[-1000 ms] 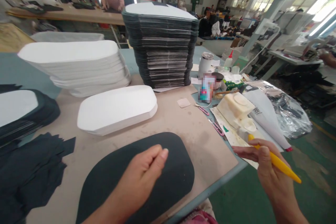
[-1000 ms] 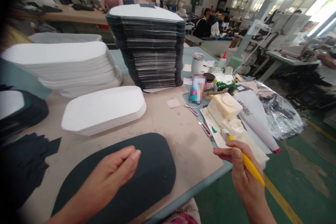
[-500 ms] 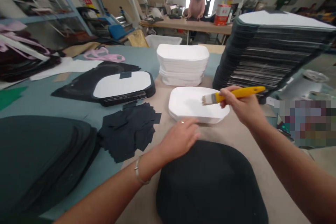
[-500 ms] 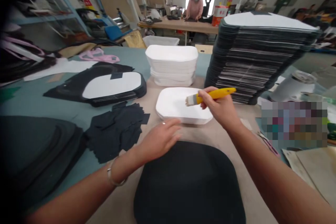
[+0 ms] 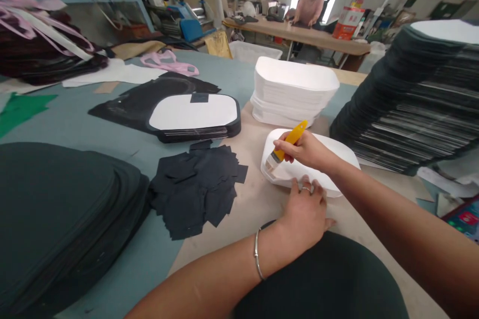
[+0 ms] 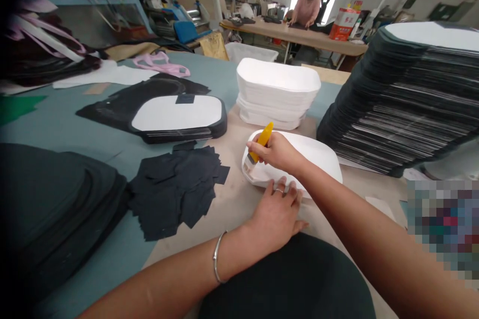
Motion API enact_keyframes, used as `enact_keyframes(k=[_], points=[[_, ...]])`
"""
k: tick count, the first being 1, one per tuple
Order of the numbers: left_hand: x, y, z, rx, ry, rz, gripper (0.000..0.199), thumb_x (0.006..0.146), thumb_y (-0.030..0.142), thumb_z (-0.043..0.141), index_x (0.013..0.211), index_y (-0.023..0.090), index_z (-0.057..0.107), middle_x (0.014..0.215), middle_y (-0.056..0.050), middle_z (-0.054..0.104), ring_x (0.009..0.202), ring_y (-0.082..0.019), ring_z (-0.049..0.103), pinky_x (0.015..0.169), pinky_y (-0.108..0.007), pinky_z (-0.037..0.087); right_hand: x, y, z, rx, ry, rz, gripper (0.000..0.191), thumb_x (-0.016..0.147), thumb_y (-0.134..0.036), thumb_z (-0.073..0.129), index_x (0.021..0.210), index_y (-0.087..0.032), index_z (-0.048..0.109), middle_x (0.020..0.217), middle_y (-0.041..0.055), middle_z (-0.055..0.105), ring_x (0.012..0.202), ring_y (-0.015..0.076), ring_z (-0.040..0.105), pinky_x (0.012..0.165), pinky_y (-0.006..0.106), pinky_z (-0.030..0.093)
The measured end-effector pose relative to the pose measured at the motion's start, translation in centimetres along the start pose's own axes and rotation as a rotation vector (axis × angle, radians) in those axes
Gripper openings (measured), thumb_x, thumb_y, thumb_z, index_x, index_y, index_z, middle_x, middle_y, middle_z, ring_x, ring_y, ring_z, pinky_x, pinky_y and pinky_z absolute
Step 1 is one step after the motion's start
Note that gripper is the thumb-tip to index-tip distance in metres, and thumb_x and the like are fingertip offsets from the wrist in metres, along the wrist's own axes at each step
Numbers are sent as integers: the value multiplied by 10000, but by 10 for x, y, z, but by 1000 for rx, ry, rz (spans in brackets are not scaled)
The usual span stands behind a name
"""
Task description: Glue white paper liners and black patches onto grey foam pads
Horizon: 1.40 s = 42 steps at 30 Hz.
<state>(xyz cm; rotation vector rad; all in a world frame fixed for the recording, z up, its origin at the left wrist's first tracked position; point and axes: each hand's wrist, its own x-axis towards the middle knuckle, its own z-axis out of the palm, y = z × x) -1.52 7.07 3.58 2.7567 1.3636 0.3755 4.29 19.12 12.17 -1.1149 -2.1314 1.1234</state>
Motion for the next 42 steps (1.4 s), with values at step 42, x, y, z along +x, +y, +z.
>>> enact_keyframes(k=[42], points=[[19,-3,-21,102,-111,-2,541,991,534,540,1394,176,581,1440,-143,577,1281,-384,530,950,-543,520,-76,89,-167,-538,483,509,296,901,-285,616,660,-127,686,618,78,675,580,156,580,575,269,374]])
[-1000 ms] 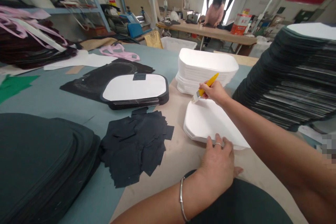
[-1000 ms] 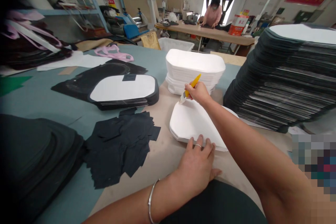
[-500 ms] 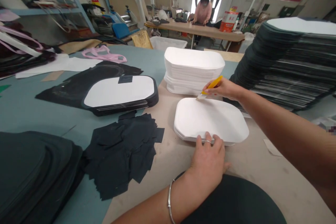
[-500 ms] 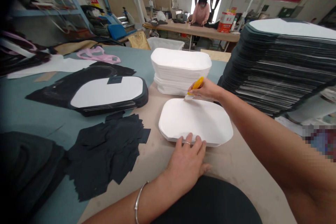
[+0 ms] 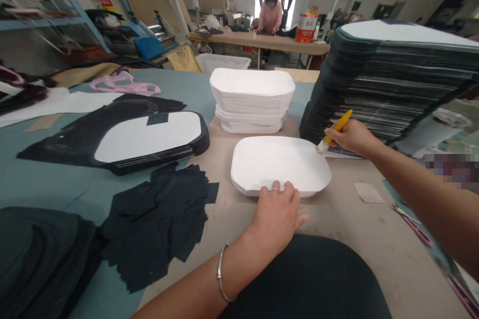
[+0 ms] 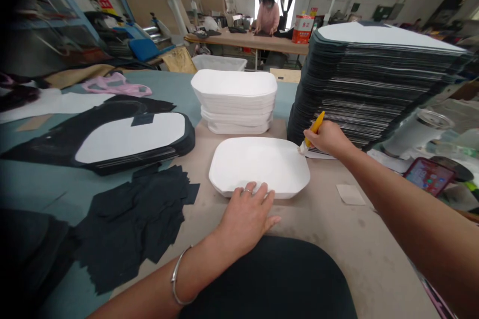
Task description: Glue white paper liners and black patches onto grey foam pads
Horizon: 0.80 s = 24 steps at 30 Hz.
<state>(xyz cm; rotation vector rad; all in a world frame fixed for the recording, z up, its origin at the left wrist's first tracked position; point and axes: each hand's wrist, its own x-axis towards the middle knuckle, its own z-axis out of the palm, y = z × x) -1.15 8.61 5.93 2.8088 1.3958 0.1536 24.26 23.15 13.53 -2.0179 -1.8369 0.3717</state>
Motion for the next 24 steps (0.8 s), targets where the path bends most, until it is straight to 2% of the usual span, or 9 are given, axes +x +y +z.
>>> enact_keyframes(k=[3,6,8,10,12,14,18,21,24], points=[[4,-7,-9,-12,-14,22,454,1002,501,522,1307,187,641,1394,-152,596,1207,-364,577,877,-485,540,-34,-1,0,-81,49,-6,294,884,-294,610,619,-176,654,586,40,651,600,174,596,593,266,363],[20,-28,-22,-127,-36,4,481,1037,504,397,1233,162,673,1364,-188,606,1136,-351,620,850,-452,532,-73,-8,-3,-150,59,-72,280,877,-279,586,613,-193,621,593,29,645,592,174,582,601,277,359],[39,-52,-34,-331,-127,-2,580,1046,537,290,1174,140,692,1226,-195,682,1088,-339,642,911,-456,501,-95,-20,-4,-133,41,-138,250,877,-280,576,647,-196,627,607,26,654,577,171,579,596,286,369],[61,-78,-45,-615,-262,17,705,1022,621,227,1075,123,723,1135,-188,726,1092,-323,644,1000,-438,451,-109,-40,2,2,-19,-229,221,891,-330,583,736,-201,673,651,24,681,589,178,597,585,291,394],[80,-101,-52,-784,-390,-30,797,992,680,151,1117,136,719,1039,-162,759,1006,-293,681,933,-397,489,-116,-64,19,223,-122,-357,234,903,-412,603,847,-215,718,756,29,728,666,200,639,616,304,447],[94,-116,-55,-938,-481,-123,820,952,738,181,1133,153,728,947,-143,771,949,-301,695,877,-399,507,-116,-90,43,451,-225,-470,237,894,-446,638,913,-233,740,903,34,763,804,228,681,720,331,508],[100,-123,-52,-1008,-437,-223,753,859,814,378,942,176,771,789,-111,750,896,-324,691,863,-405,500,-109,-119,81,640,-330,-551,161,878,-392,676,904,-255,757,1001,21,766,941,239,692,871,372,531],[94,-119,-51,-968,-446,-128,784,905,791,292,955,164,761,833,-123,760,852,-291,698,809,-362,509,-104,-99,75,581,-381,-495,206,887,-417,673,921,-239,771,956,28,768,877,233,690,812,359,533],[87,-110,-53,-697,-384,50,697,976,670,275,1039,172,758,931,-122,771,850,-262,696,806,-343,499,-100,-42,40,502,-418,-410,292,866,-496,705,937,-225,788,971,51,769,865,232,682,773,335,532]])
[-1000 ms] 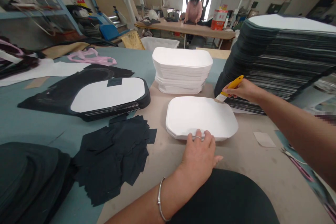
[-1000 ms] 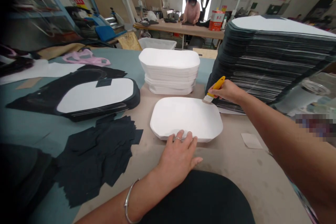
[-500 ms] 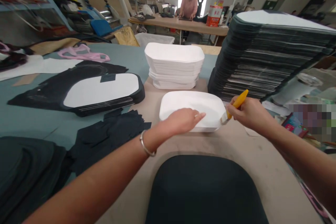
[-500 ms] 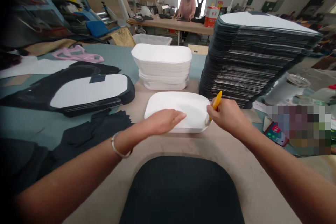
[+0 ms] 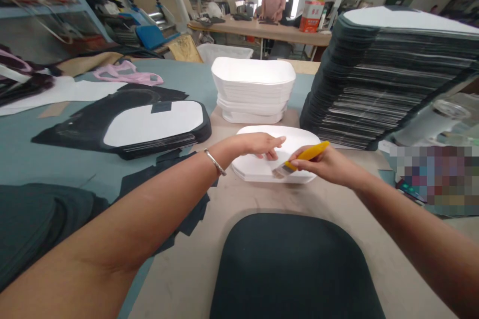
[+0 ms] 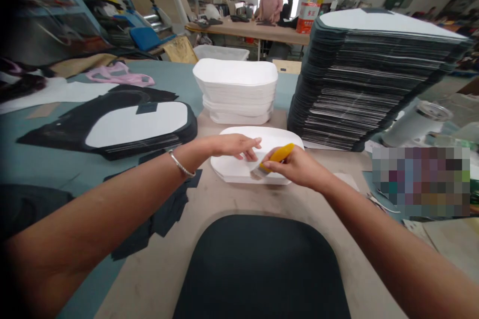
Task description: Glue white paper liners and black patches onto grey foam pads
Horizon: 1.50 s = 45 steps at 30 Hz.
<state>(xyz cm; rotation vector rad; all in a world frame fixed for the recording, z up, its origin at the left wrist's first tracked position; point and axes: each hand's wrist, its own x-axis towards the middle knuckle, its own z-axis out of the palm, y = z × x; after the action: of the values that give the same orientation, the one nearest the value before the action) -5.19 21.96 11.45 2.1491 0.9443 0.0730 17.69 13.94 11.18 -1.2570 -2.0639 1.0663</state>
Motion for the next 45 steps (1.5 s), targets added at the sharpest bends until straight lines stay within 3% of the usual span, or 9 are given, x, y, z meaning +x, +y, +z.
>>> enact_keyframes(k=[5,9,16,20,28,33,37,41,45], points=[[-7,19,28,350,66,75,335,916,432,589,1077,199,768,1108,-133,722,992,-314,668,910,-405,462,-54,53,-95,-31,104,262,440,761,-596,783,962,-204,800,934,95,757,708,190,644,622,307,527],[-8,30,49,542,101,53,332,885,386,678,1111,150,738,1172,-177,656,1091,-361,620,900,-435,479,-45,68,-123,-78,269,243,449,740,-590,792,906,-173,783,842,88,733,650,171,606,577,300,507],[-6,27,53,668,113,74,405,865,364,741,1203,156,658,1238,-152,612,1118,-330,589,859,-391,492,9,53,-86,-253,662,209,250,866,-396,644,905,-158,712,709,65,699,634,198,640,595,302,502],[-1,18,48,636,105,97,364,868,374,737,1177,194,667,1228,-119,630,1089,-305,606,831,-358,475,-25,47,-67,-352,602,237,217,862,-390,647,807,-186,692,685,59,706,618,207,648,587,301,478],[12,-4,32,441,99,125,332,879,423,652,1134,219,717,1192,-76,705,1026,-274,659,809,-324,446,-101,49,-28,-31,615,165,432,971,-624,525,1135,-231,596,740,40,709,620,200,680,507,291,502],[10,-4,34,315,155,48,375,861,315,581,1192,178,692,1150,-98,738,1016,-273,678,837,-328,464,-70,71,-3,44,720,103,422,977,-668,470,1036,-250,467,832,36,701,745,201,693,616,314,540],[5,1,32,200,144,10,483,822,464,660,1203,169,681,1146,-114,742,1040,-285,683,873,-328,486,-37,69,5,149,812,12,399,979,-653,465,1057,-267,398,971,52,675,911,206,701,740,348,577],[6,4,20,-277,156,-123,710,865,786,451,1112,158,672,1183,-163,715,1084,-290,667,862,-357,526,-10,45,12,268,789,-86,367,995,-622,453,1080,-280,351,1031,42,658,1010,196,718,879,365,571],[8,2,7,-907,158,-244,705,755,821,601,916,137,662,1149,-192,685,1106,-310,617,849,-435,556,9,16,25,351,665,-160,379,978,-619,511,1064,-273,383,1009,36,659,977,189,719,895,368,561]])
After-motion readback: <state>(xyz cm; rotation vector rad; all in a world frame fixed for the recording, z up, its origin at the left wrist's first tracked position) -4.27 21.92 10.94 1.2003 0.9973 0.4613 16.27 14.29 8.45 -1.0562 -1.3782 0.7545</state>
